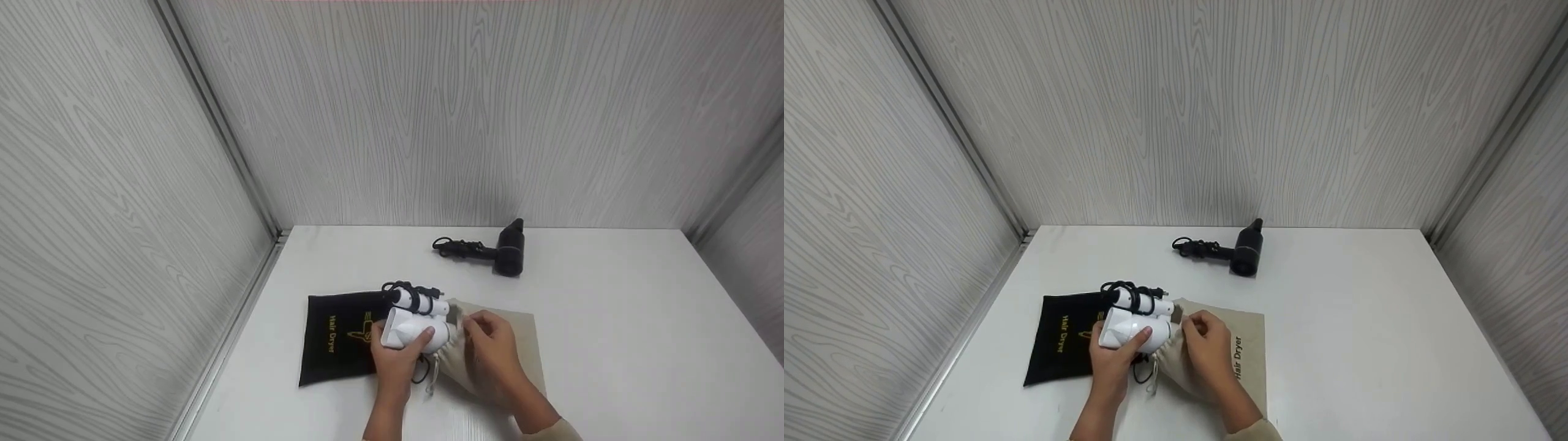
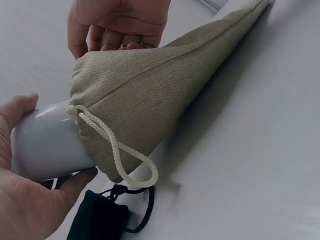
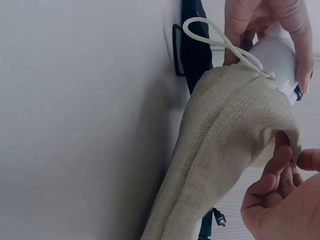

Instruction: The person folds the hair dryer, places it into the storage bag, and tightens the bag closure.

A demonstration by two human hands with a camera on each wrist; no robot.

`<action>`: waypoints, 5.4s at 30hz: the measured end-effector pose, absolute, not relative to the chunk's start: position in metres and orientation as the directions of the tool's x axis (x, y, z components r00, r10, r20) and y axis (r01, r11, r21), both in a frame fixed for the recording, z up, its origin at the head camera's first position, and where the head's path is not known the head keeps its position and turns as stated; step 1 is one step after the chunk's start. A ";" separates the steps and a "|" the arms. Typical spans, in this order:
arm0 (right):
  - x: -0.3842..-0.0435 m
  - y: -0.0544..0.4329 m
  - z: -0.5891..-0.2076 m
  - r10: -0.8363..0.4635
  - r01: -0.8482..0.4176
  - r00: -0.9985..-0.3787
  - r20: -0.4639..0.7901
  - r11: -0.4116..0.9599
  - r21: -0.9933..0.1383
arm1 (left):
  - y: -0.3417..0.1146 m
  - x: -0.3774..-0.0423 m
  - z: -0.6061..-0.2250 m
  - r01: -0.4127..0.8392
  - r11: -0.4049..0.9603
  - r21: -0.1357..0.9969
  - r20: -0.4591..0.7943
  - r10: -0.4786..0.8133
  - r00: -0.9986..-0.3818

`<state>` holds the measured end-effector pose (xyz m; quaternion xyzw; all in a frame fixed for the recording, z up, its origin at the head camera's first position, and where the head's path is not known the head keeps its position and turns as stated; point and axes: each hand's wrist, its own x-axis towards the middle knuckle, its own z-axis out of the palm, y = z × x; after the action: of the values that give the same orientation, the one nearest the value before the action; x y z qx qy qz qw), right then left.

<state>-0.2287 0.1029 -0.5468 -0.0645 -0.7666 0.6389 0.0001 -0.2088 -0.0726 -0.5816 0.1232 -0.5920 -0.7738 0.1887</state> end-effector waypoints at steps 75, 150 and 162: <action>-0.238 0.107 -0.533 0.118 0.109 -0.987 -0.105 0.026 -0.994 | -0.056 -0.193 -0.584 0.109 -0.044 0.993 0.095 -0.237 -0.967; -0.201 0.108 -0.544 -0.118 0.021 -0.992 -0.048 0.219 -0.975 | -0.056 -0.200 -0.589 0.001 0.006 1.000 0.003 -0.265 -0.964; -0.198 0.099 -0.535 -0.049 0.030 -0.998 -0.041 0.207 -0.978 | -0.053 -0.201 -0.588 0.038 0.026 0.999 0.043 -0.227 -0.973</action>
<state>-0.1980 0.0995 -0.5352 0.0062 -0.7763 0.6295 -0.0314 -0.2009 -0.0527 -0.5881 0.0666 -0.7098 -0.6948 0.0953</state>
